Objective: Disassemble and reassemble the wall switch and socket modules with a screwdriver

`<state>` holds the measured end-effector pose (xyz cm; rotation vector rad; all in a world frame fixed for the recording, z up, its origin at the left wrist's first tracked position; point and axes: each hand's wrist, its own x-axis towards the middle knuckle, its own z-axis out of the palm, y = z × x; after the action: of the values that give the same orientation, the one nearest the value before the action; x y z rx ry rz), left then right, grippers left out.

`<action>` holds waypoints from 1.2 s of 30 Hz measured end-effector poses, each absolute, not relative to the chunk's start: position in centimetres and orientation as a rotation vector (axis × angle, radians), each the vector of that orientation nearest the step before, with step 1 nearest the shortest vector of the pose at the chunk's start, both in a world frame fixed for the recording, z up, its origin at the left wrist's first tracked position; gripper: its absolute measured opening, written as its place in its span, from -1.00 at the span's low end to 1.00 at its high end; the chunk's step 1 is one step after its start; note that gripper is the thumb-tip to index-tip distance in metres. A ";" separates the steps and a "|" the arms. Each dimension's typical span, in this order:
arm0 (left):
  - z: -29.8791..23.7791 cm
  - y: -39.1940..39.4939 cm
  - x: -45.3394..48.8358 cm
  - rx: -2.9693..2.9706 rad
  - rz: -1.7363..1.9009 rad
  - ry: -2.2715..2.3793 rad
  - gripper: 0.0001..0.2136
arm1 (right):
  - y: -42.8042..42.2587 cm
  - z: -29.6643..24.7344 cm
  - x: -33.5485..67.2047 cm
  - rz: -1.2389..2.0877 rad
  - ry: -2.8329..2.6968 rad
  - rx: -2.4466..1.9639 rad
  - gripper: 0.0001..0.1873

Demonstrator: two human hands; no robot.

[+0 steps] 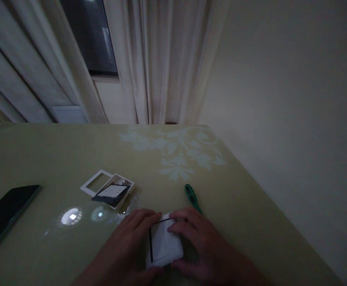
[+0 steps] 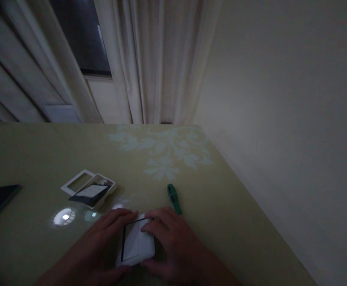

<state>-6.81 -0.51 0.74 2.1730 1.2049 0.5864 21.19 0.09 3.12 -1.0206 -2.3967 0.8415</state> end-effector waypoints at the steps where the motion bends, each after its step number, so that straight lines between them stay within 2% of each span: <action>1: 0.7 -0.5 -6.7 2.185 0.585 1.209 -0.13 | 0.3 3.1 21.3 0.874 -2.402 -1.031 -0.27; 3: 0.8 -0.5 -6.3 2.201 0.581 1.200 -0.13 | 0.6 3.1 21.6 0.934 -2.411 -1.039 -0.08; 5: 0.9 -0.6 -6.0 2.204 0.578 1.179 -0.18 | 0.9 3.0 21.7 0.976 -2.410 -1.038 0.02; 19: 2.0 -0.6 -5.6 2.176 0.538 1.161 -0.26 | 1.1 2.8 21.8 1.093 -2.321 -1.063 0.07; 24: 1.6 -0.3 -5.6 2.217 0.517 1.197 -0.23 | 1.2 3.1 21.6 1.092 -2.324 -1.021 -0.01; 28: 1.6 -0.4 -5.7 2.206 0.495 1.215 -0.20 | 1.4 3.0 21.9 1.067 -2.320 -1.021 0.00; 30: 1.6 -0.6 -5.8 2.181 0.463 1.241 -0.13 | 1.8 2.6 22.2 0.985 -2.234 -1.137 -0.09; 33: 1.0 -0.7 -6.1 2.142 0.451 1.276 -0.08 | 2.8 1.3 22.7 0.736 -2.017 -1.413 -0.35; 36: 0.0 -0.5 -6.4 2.094 0.506 1.288 -0.12 | 3.8 -0.1 23.0 0.680 -1.851 -1.520 -0.34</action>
<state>-6.44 -0.47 0.03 2.0938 1.2876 0.5056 22.95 3.85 -0.06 -1.5203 -1.8514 0.6799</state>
